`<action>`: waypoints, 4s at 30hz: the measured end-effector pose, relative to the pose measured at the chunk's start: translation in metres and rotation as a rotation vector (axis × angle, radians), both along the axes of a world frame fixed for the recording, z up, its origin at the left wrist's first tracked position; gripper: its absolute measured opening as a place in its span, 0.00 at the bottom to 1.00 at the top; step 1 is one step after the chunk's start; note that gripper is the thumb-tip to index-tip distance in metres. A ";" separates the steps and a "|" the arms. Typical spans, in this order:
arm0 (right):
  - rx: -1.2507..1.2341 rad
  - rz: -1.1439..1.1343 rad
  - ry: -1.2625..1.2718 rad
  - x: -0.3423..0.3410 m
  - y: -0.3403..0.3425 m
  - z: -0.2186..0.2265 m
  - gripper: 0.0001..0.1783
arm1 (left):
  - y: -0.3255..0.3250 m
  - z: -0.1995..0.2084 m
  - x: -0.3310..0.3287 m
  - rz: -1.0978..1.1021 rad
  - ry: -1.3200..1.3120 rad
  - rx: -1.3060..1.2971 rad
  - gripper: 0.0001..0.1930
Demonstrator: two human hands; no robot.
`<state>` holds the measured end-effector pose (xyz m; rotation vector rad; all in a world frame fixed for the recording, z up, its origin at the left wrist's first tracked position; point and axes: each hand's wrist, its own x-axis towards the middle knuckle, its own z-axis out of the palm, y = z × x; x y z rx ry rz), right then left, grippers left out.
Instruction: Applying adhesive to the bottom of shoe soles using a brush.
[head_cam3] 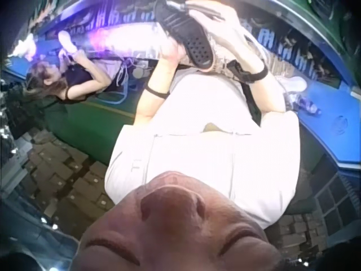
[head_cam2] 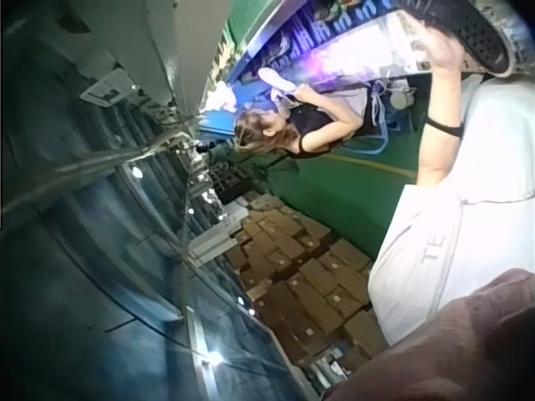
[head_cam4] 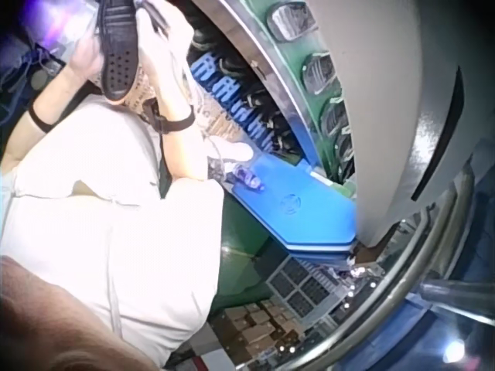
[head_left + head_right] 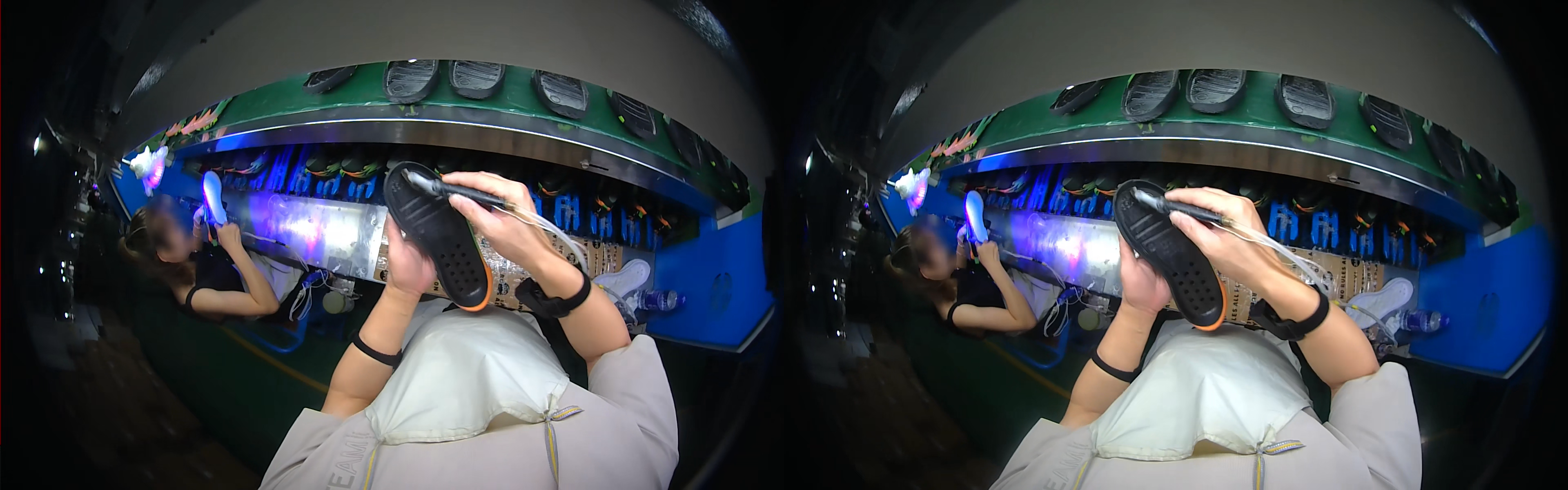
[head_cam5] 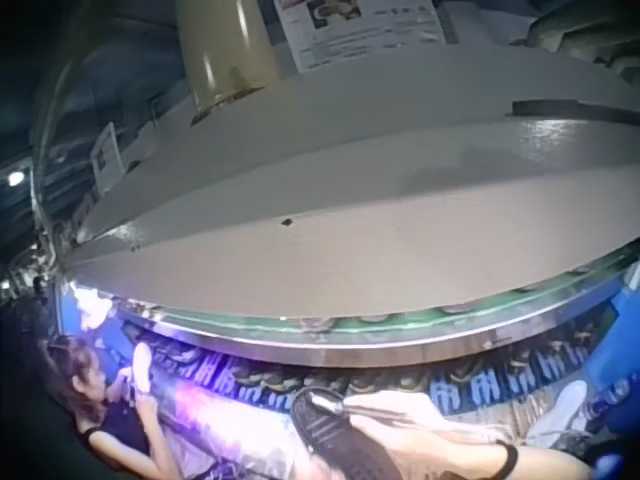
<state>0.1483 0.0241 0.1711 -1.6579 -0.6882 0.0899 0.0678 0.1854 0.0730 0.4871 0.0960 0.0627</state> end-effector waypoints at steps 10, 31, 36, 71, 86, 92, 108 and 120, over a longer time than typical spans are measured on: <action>0.015 0.110 -0.253 0.002 0.008 -0.012 0.18 | 0.002 0.002 -0.011 -0.016 -0.135 -0.145 0.34; -0.072 0.293 -0.507 -0.028 0.008 -0.010 0.16 | 0.045 0.031 0.006 0.136 -0.154 -0.009 0.51; 0.100 0.275 -0.095 -0.028 0.009 -0.010 0.15 | 0.056 0.040 0.010 0.126 -0.265 -0.039 0.48; -0.468 0.509 -0.605 0.005 0.002 0.024 0.20 | 0.059 0.119 0.096 -0.371 -0.159 1.195 0.40; -0.155 0.161 0.081 0.001 -0.042 -0.042 0.13 | 0.174 -0.091 -0.025 -0.133 0.158 0.064 0.49; -0.063 -0.036 0.489 -0.008 -0.032 -0.079 0.10 | 0.159 -0.206 -0.100 -0.514 0.374 -0.375 0.55; -0.050 -0.228 0.027 -0.005 0.056 -0.057 0.12 | 0.012 -0.067 -0.031 -0.182 0.082 -0.417 0.40; -0.675 0.434 -0.179 -0.031 0.030 -0.004 0.10 | 0.021 -0.044 -0.024 -0.039 0.060 -0.064 0.36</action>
